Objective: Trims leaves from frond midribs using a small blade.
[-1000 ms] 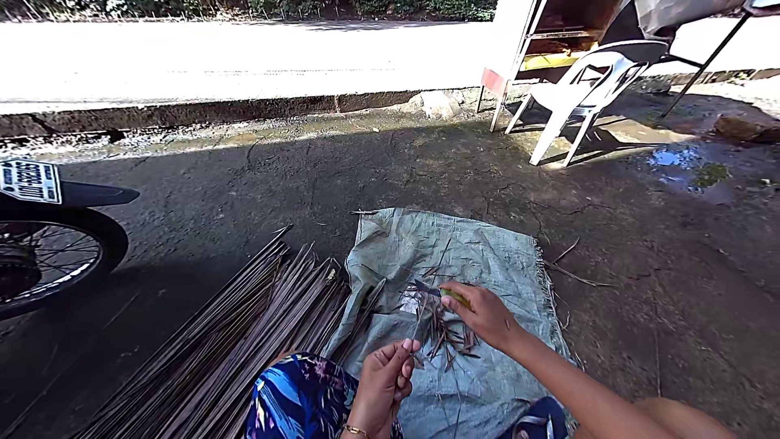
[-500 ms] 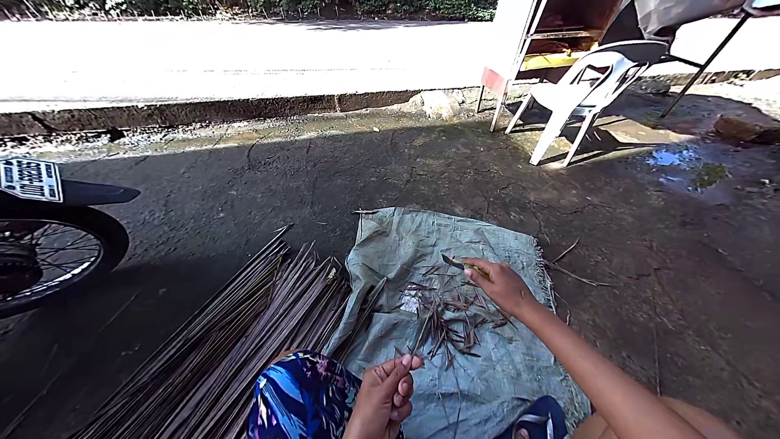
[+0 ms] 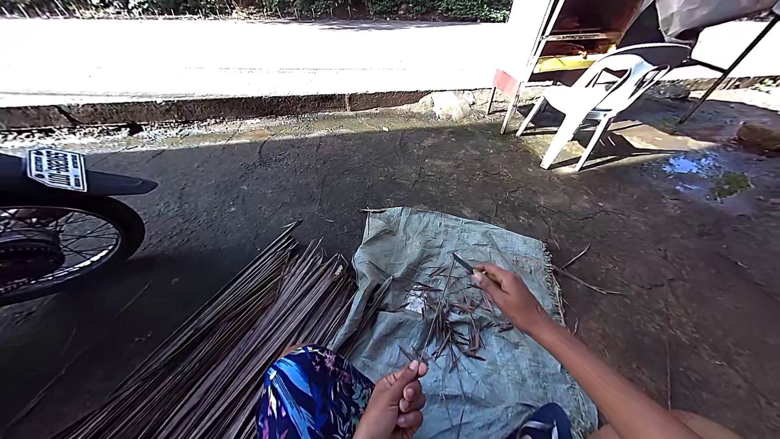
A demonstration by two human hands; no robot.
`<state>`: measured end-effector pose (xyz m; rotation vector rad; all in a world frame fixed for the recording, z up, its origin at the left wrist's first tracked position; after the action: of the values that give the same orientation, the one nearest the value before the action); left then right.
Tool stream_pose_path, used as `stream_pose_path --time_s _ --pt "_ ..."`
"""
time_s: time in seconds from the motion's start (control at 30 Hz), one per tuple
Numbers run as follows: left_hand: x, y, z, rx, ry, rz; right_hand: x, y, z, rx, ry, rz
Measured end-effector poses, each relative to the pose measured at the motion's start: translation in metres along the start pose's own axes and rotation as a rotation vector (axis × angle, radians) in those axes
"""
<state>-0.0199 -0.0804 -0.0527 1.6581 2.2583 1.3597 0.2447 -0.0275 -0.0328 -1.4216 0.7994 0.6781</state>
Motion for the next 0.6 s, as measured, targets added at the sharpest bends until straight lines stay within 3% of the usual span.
stream_pose_path --time_s 0.17,0.23,0.43,0.6 --pt "-0.001 0.003 0.003 0.016 0.031 0.028 -0.040 0.040 -0.043 -0.394 -0.153 -0.089" --pt "0.000 0.003 0.004 0.017 0.050 0.064 -0.046 0.047 -0.050 -0.462 -0.176 -0.158" --pt "0.001 0.000 0.002 0.000 0.042 0.145 -0.034 0.035 -0.036 -0.354 -0.135 -0.220" --pt "0.001 0.003 0.000 -0.029 0.007 0.086 -0.027 0.030 -0.024 -0.398 -0.082 -0.197"
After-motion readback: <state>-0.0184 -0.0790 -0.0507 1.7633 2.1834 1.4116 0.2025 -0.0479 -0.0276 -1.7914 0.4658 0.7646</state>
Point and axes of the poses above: each hand's wrist, its own z-axis towards the middle knuckle, its own y-axis out of the palm, x = y × z, the point moved 2 cm from there along z, towards the middle knuckle, and after that the axes turned 2 degrees about x, right-handed, at the moved point
